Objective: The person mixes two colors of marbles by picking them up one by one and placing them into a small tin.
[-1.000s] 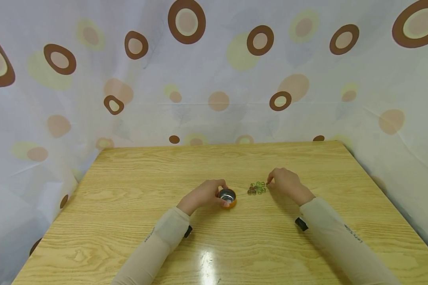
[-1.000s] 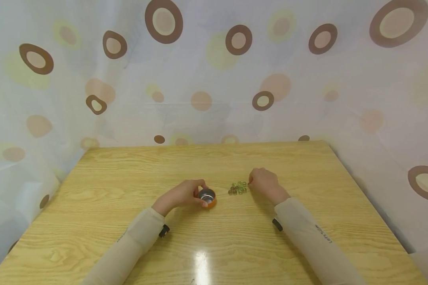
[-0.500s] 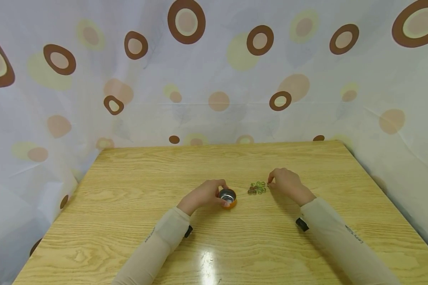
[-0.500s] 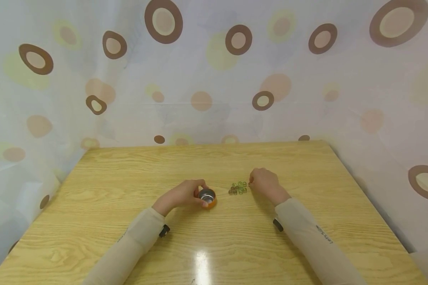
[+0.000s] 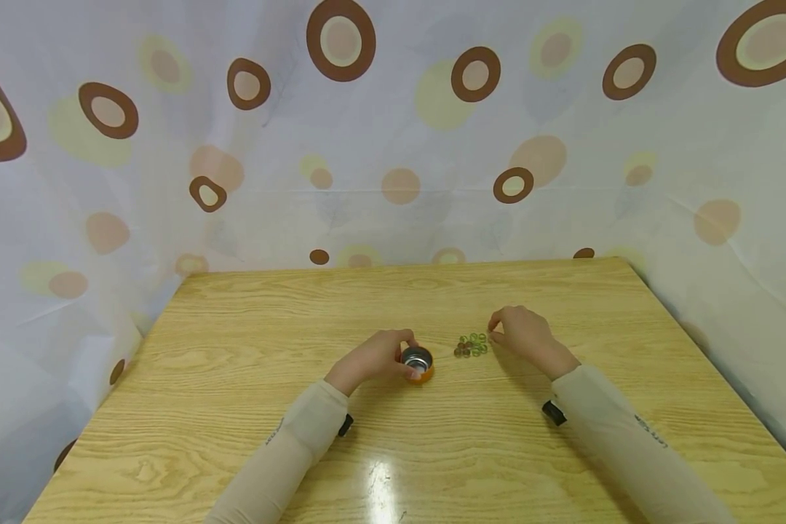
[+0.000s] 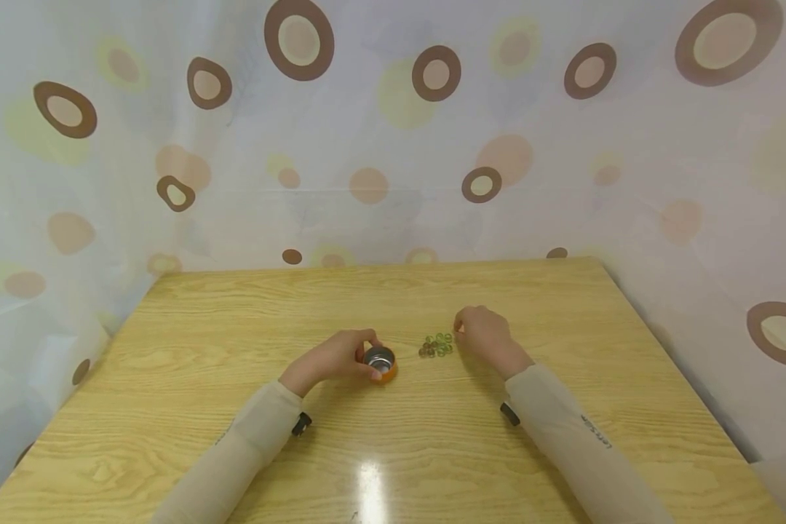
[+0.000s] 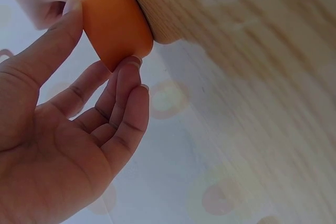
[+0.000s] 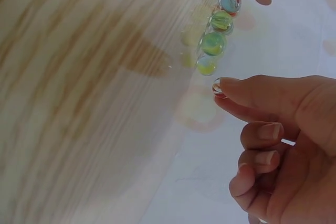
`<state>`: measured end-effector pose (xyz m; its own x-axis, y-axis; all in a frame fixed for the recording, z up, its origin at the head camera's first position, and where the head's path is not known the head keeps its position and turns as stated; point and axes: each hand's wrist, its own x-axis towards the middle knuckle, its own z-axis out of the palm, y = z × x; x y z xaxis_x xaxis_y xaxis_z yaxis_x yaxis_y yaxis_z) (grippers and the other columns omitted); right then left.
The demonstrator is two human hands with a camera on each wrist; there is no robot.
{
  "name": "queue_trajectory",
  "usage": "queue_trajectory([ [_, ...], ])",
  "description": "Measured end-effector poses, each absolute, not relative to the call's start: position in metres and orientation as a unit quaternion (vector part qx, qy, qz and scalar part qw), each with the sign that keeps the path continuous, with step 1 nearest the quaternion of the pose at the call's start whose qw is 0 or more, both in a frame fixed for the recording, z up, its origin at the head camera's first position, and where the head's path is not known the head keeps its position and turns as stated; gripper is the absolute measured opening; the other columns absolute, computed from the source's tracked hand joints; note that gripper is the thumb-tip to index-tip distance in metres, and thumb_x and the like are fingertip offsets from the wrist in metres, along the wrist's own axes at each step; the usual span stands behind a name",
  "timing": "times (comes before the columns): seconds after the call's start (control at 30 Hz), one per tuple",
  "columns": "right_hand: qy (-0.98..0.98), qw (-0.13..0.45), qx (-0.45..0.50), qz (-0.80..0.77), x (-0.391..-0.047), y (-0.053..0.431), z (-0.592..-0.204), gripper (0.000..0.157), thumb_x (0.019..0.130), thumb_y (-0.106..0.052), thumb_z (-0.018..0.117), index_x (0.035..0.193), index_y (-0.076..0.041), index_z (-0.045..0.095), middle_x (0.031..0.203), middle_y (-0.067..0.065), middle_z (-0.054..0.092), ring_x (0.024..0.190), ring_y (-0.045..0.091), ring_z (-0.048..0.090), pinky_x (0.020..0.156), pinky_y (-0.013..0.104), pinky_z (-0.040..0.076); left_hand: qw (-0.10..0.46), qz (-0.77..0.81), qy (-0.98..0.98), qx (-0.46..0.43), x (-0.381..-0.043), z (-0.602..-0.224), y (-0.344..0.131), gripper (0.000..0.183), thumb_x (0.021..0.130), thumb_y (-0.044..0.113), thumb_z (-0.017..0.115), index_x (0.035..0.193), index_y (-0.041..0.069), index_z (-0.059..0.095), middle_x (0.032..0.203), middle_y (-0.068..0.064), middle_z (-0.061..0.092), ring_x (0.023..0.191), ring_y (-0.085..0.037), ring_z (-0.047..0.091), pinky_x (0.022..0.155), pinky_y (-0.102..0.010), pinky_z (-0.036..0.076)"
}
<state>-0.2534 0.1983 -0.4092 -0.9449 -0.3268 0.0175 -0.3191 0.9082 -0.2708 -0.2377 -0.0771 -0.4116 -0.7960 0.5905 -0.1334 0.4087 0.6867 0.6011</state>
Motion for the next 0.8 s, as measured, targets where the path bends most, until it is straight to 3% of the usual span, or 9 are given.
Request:
queue_trajectory([
  [0.5,0.971,-0.024,-0.177,-0.158,-0.244,0.183,-0.407,0.017,0.091,-0.015,0.067,0.103,-0.004,0.072,0.083,0.01,0.069,0.064,0.017,0.06,0.049,0.03,0.044,0.159,0.285,0.905,0.272,-0.236,-0.411,-0.077,0.04,0.083,0.021,0.077,0.115,0.007,0.058,0.075,-0.003,0.055,0.064,-0.014,0.046,0.06,-0.026,0.039],
  [0.8,0.966,-0.037,-0.199,-0.162,-0.233,0.165,-0.401,0.016,0.091,-0.016,0.067,0.103,-0.006,0.072,0.058,0.0,0.058,0.046,0.008,0.042,0.041,0.023,0.028,0.161,0.283,0.905,0.273,-0.235,-0.409,-0.077,0.04,0.083,0.021,0.077,0.115,0.006,0.058,0.074,-0.002,0.054,0.064,-0.014,0.046,0.06,-0.026,0.039],
])
